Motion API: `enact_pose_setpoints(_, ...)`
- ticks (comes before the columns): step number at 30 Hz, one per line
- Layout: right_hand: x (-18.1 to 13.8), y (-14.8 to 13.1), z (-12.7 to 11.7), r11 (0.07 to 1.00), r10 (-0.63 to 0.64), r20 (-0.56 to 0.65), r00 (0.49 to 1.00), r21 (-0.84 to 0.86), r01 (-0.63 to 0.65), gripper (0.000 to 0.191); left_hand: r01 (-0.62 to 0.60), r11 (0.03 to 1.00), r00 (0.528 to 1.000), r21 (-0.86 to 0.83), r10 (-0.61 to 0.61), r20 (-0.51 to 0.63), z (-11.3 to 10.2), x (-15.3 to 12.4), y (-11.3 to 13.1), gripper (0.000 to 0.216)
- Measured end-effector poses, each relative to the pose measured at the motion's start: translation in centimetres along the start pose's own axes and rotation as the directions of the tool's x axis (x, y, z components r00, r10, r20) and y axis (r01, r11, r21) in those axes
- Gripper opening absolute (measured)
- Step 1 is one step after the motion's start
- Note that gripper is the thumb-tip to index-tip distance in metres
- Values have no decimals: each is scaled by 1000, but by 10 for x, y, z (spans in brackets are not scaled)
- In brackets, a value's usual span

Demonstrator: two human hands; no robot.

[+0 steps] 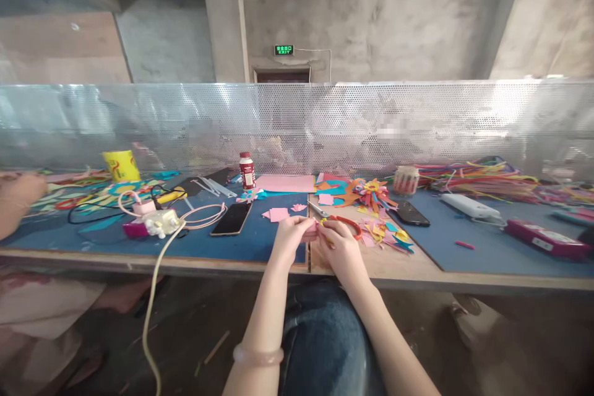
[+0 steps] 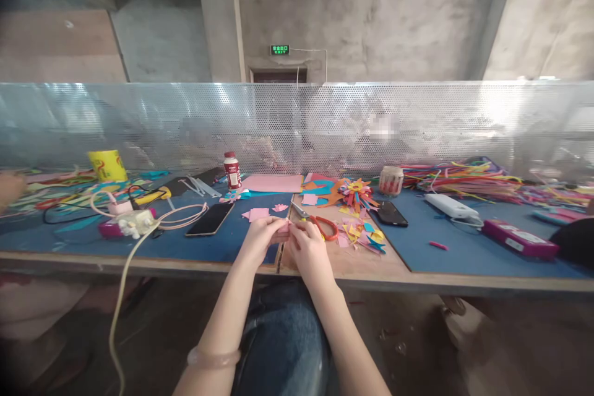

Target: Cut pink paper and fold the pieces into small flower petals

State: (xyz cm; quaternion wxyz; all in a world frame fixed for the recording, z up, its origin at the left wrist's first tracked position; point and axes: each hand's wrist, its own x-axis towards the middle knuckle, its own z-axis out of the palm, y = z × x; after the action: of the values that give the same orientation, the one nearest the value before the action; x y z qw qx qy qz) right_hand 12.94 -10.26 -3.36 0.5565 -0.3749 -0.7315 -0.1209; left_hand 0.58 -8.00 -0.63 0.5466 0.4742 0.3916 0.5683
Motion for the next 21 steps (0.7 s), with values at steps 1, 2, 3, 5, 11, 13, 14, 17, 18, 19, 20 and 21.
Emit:
enact_pose_setpoints(1,0,0,0,1000,4,3,1000,1,-4,23,-1,1000,1000,1,1,1,0,0,0,14)
enact_pose_setpoints(2,0,-1,0,1000,10,6,1000,5,-10,24,-3,1000,1000,2,3,2,0,0,-1,15)
enact_pose_setpoints(3,1,-1,0,1000,17,10,1000,13,-17,24,-10,1000,1000,4,10,7,-1,0,-1,16)
enact_pose_setpoints(5,1,-3,0,999,37,18,999,33,-38,23,-37,999,999,10,36,30,-2,0,-2,19)
enact_pose_setpoints(11,3,-10,-6,982,132,35,991,135,-135,25,-88,996,983,1,86,163,-6,-2,-2,33)
enact_pose_setpoints(13,3,-11,-9,973,159,30,987,164,-162,25,-83,997,978,3,80,192,-7,-3,-1,35)
enact_pose_setpoints(14,3,-12,-10,969,174,29,984,176,-176,24,-84,996,977,7,81,199,-8,-4,-1,36)
enact_pose_setpoints(17,5,-12,-13,944,226,43,973,235,-229,23,-102,995,972,9,98,215,-8,-4,-2,37)
enact_pose_setpoints(18,5,-12,-14,927,256,55,965,269,-261,23,-106,994,971,7,102,218,-8,-4,-2,37)
enact_pose_setpoints(19,6,-11,-14,904,296,68,953,303,-302,23,-107,994,970,9,102,220,-8,-4,-2,36)
enact_pose_setpoints(20,7,-9,-15,875,343,81,936,336,-350,22,-102,995,971,18,95,221,-7,-4,-2,36)
enact_pose_setpoints(21,8,-6,-15,840,392,101,915,367,-400,22,-92,995,971,35,82,222,-7,-4,-1,37)
